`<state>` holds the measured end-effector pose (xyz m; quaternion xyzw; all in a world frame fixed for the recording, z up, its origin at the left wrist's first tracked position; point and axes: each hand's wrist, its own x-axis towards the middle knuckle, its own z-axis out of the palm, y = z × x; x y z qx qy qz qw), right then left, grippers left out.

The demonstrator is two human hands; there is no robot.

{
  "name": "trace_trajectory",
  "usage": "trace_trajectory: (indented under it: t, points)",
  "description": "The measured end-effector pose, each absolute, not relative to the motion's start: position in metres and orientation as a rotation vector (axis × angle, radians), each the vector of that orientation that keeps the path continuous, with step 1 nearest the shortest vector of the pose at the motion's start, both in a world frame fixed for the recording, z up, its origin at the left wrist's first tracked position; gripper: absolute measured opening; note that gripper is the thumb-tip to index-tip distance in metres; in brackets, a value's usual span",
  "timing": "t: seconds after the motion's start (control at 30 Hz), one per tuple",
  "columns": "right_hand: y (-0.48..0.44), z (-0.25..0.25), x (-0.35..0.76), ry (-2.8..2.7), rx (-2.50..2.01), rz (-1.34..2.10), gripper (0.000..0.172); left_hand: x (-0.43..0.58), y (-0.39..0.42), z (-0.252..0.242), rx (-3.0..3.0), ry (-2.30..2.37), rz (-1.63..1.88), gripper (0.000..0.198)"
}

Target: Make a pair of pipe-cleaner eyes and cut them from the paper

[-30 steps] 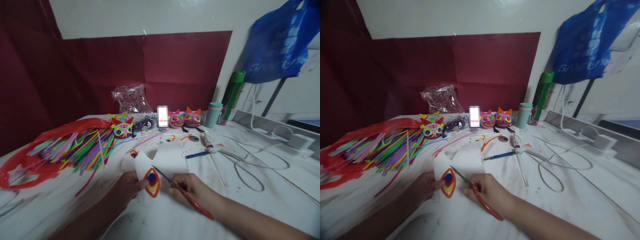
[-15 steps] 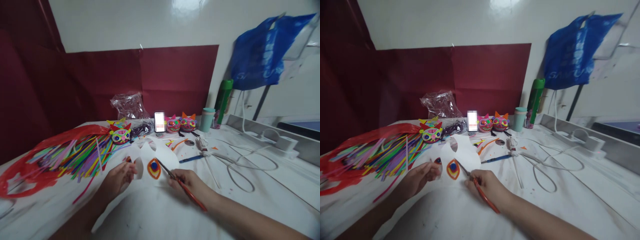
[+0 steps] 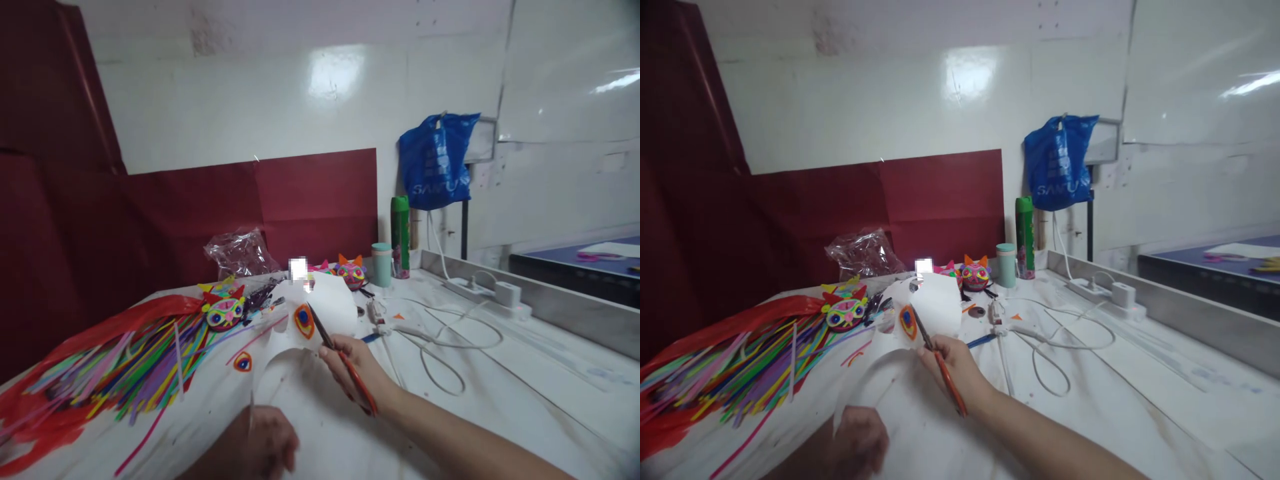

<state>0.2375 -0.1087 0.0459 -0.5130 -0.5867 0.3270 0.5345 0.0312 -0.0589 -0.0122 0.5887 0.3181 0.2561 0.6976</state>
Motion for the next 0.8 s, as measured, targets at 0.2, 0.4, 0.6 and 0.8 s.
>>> trace_trajectory:
  t: [0.2, 0.4, 0.6, 0.8]
  points:
    - [-0.112, 0.047, 0.239, -1.490, -1.099, 0.716, 0.043, 0.092, -0.082, 0.008, 1.107, 0.397, 0.758, 0.039]
    - [-0.114, 0.049, 0.238, -1.464, -1.081, 0.749, 0.048, 0.100, -0.062, 0.037, 0.842, 0.252, 0.949, 0.035]
    - [-0.111, 0.043, 0.233, -1.477, -1.132, 0.764, 0.048, 0.095, -0.054, 0.054, 0.732, 0.350, 1.136, 0.023]
    - [-0.108, 0.029, 0.230, -1.512, -1.140, 0.851, 0.046, 0.081, -0.057, 0.045, 0.798, 0.448, 1.208, 0.024]
